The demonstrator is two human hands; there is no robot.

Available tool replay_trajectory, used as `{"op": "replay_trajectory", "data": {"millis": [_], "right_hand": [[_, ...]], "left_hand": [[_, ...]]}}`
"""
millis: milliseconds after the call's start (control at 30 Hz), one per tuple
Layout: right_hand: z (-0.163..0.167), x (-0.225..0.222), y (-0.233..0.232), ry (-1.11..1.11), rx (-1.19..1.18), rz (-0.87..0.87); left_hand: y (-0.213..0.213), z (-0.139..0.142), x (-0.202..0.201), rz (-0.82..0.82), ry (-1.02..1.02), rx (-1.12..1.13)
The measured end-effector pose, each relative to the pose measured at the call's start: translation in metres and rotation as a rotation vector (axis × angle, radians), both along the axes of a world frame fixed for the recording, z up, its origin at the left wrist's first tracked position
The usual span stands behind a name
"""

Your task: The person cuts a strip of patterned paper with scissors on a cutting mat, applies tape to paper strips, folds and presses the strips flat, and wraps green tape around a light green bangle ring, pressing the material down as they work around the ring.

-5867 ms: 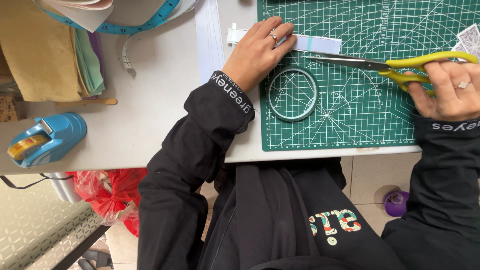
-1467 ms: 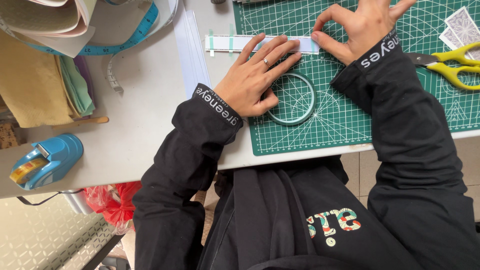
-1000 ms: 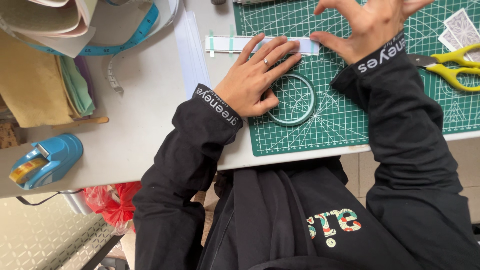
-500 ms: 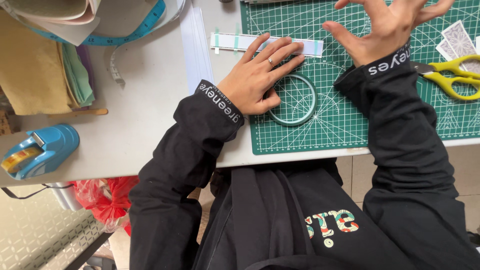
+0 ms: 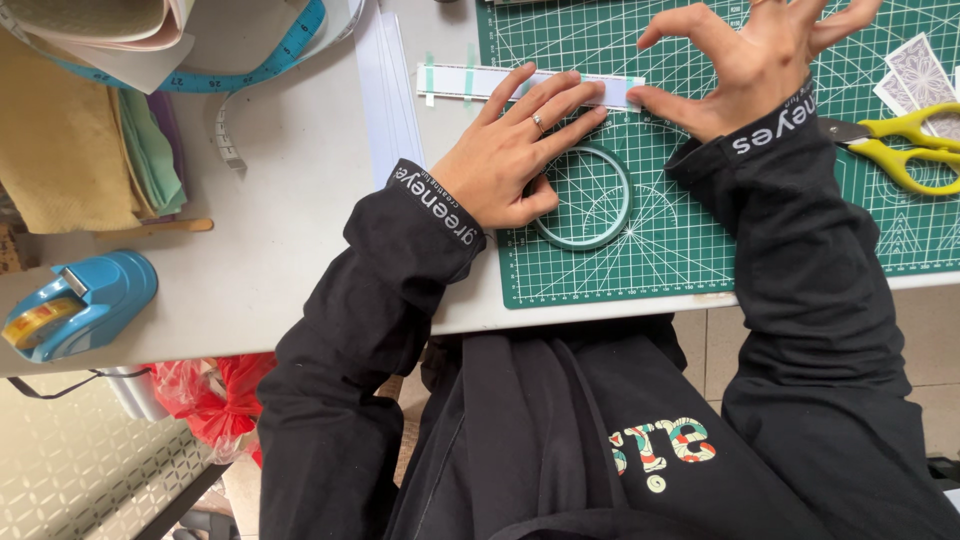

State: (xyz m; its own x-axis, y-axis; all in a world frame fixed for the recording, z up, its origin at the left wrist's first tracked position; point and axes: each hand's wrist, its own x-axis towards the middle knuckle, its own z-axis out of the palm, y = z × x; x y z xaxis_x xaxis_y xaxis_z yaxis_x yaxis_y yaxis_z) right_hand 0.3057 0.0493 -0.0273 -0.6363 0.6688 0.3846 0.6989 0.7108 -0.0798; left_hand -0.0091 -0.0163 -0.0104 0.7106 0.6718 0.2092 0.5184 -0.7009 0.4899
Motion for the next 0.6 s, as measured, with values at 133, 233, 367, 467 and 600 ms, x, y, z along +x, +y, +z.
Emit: {"op": "replay_trajectory", "data": {"millis": [133,233,367,467,600], "right_hand": [[-0.003,0.003,0.005,-0.037,0.049,0.038],[-0.006,0.003,0.006,-0.039,0.066,0.040],[-0.008,0.003,-0.003,-0.030,0.016,0.006],[-0.008,-0.001,-0.005,-0.028,-0.001,-0.012],[-0.007,0.001,-0.001,0.025,-0.032,0.051]], "left_hand": [[0.000,0.001,0.000,0.003,0.004,-0.010],[0.000,0.001,0.000,0.005,0.006,-0.007],[0.000,0.000,0.000,0.004,0.005,-0.010],[0.000,0.000,-0.001,0.003,0.019,-0.011],[0.000,0.000,-0.002,-0.001,-0.008,-0.013]]}}
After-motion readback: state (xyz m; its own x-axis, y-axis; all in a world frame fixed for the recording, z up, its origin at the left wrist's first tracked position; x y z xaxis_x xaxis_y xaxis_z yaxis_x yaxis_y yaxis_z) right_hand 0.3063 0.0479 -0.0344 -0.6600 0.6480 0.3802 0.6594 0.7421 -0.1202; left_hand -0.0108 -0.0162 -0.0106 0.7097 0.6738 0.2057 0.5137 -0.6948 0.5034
